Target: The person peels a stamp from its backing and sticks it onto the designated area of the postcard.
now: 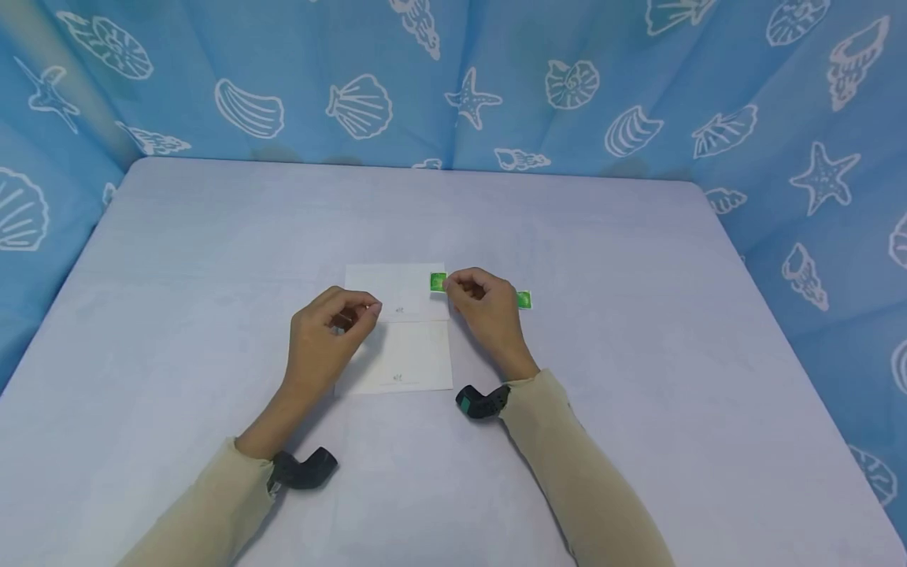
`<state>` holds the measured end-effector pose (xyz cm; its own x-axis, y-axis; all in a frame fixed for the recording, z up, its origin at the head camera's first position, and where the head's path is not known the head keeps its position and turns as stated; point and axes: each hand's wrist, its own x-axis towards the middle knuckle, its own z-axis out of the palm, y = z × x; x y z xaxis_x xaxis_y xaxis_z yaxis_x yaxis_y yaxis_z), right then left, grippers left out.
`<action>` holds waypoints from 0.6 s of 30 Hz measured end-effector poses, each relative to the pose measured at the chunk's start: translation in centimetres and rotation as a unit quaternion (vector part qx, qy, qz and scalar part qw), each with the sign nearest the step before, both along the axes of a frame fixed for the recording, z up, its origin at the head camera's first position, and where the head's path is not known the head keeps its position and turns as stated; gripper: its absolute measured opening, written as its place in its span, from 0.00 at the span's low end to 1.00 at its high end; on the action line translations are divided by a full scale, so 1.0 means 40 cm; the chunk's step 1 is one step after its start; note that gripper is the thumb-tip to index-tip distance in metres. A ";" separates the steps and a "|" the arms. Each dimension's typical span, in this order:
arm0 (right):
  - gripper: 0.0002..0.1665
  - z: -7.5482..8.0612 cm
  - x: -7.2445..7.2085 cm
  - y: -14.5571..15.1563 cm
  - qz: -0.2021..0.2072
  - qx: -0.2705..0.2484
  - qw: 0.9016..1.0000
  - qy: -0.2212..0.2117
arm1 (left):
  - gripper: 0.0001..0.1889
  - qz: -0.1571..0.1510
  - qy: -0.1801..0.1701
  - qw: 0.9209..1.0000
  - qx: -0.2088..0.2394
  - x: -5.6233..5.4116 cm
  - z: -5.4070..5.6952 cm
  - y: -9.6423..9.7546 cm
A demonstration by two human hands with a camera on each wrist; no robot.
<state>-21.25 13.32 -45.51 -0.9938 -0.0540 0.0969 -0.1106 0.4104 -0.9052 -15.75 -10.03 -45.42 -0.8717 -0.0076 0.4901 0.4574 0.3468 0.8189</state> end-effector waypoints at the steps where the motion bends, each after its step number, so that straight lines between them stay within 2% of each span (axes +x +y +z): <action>1: 0.10 -0.001 -0.006 -0.001 0.000 0.002 1.000 0.002 | 0.03 0.000 0.000 1.000 -0.001 -0.001 -0.001 -0.003; 5: 0.09 -0.005 -0.022 -0.003 -0.005 0.013 1.000 0.008 | 0.04 -0.001 0.007 1.000 -0.005 -0.009 0.000 -0.023; 11: 0.10 -0.002 -0.038 -0.005 0.002 0.022 1.000 0.010 | 0.05 0.028 0.016 0.999 -0.036 -0.035 0.005 -0.082; 14: 0.10 0.001 -0.046 -0.008 0.003 0.026 1.000 0.009 | 0.07 0.037 -0.003 0.997 -0.067 -0.050 0.004 -0.113; 18: 0.10 0.006 -0.051 -0.010 0.001 0.029 1.000 0.002 | 0.09 0.040 -0.046 0.994 -0.090 -0.064 0.002 -0.145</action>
